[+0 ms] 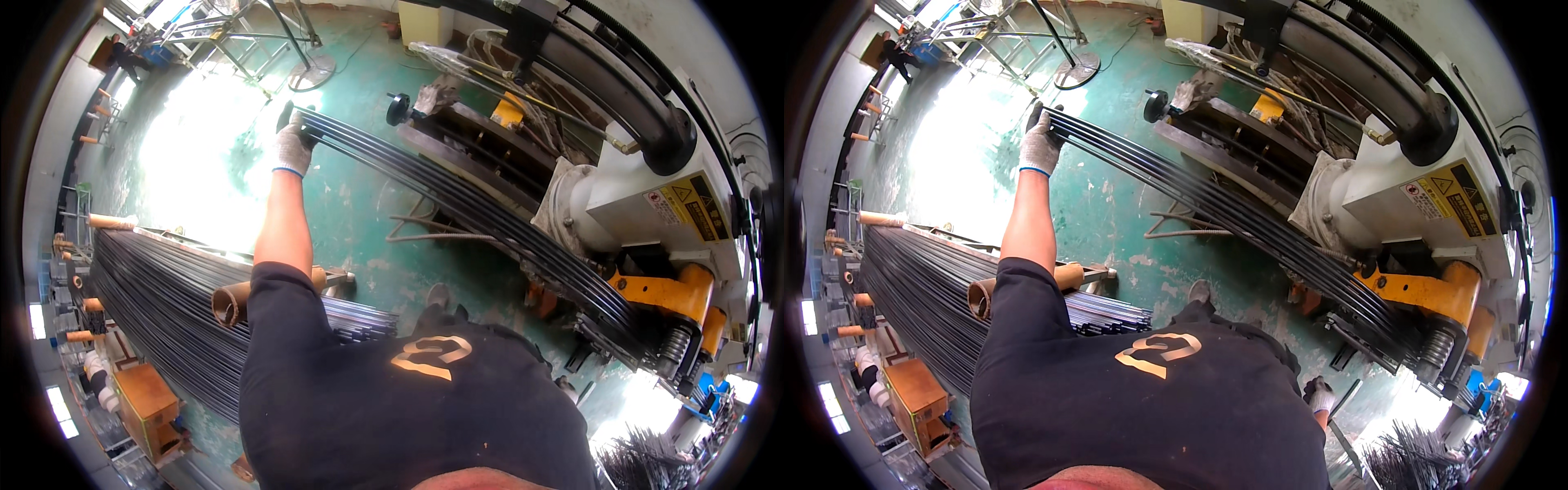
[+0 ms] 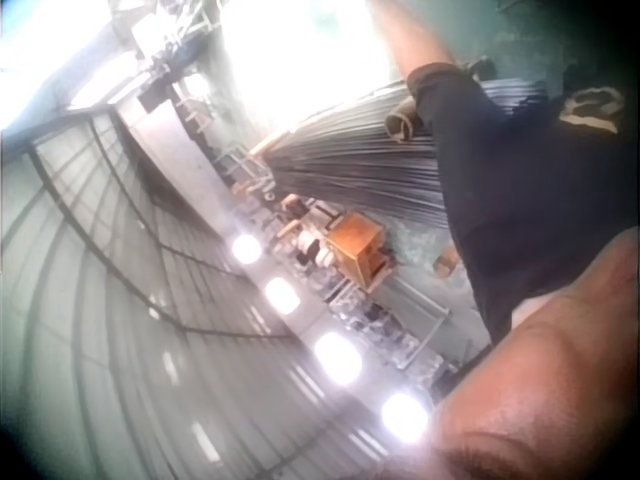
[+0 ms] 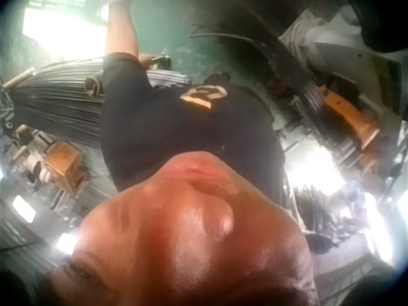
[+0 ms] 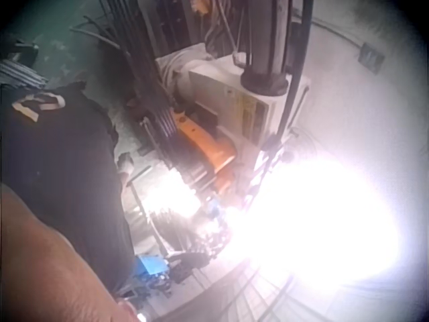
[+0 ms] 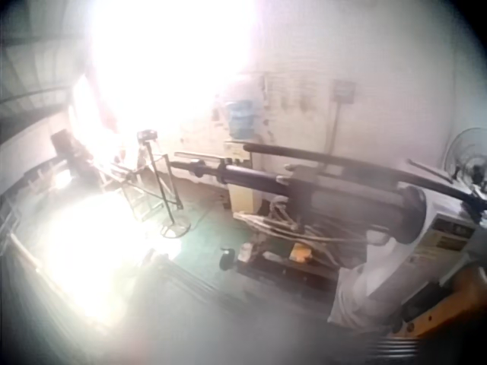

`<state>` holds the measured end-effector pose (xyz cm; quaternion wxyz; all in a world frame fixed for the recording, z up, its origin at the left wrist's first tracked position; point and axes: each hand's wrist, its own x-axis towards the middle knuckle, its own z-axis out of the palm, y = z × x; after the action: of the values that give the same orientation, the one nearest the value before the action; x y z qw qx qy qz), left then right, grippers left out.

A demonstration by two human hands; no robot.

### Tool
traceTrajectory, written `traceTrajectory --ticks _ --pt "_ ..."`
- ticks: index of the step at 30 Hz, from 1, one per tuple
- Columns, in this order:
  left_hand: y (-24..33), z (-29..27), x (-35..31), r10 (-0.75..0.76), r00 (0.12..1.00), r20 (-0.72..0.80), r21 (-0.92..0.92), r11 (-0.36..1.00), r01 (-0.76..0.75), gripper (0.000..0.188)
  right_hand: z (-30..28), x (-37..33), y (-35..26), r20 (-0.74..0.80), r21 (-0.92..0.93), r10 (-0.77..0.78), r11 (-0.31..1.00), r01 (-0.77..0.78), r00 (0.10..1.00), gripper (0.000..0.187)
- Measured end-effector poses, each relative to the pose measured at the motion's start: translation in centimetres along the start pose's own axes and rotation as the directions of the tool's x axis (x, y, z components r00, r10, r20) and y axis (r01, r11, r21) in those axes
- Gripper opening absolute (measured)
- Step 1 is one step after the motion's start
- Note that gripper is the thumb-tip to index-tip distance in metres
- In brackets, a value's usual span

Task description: The person repeatedly picks up bundles of long black metal rods from a floor stack, feeds them into a yellow and white bending machine, and removes the bent rods to place them on a nearby rack. The cycle of loading, bending, and stacking is repeated throughout the clip.

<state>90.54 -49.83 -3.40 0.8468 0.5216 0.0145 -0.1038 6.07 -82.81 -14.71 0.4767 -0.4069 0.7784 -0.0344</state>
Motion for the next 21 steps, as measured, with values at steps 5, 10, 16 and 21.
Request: traceTrajectory --ticks 5,10,16,21 --pt "0.2 -0.5 -0.3 -0.020 1.000 0.012 0.108 0.994 0.019 0.036 -0.5 0.9 1.0 0.015 0.041 0.014 0.999 -0.014 1.000 0.029" --pt "-0.2 -1.6 -0.1 -0.039 0.998 0.055 0.042 0.998 0.037 0.030 -0.7 1.8 2.0 0.065 0.030 -0.083 0.996 0.082 0.994 0.031" --pt "-0.6 -1.3 -0.3 -0.055 0.994 -0.098 -0.274 0.961 0.026 0.033 0.2 1.0 -0.5 -0.007 -0.023 -0.060 0.998 0.059 0.998 0.032" --pt "-1.0 -1.7 -0.5 -0.166 0.986 -0.014 -0.434 0.890 0.144 0.022 0.2 0.5 -0.8 0.002 -0.008 -0.113 0.994 0.113 0.994 0.031"
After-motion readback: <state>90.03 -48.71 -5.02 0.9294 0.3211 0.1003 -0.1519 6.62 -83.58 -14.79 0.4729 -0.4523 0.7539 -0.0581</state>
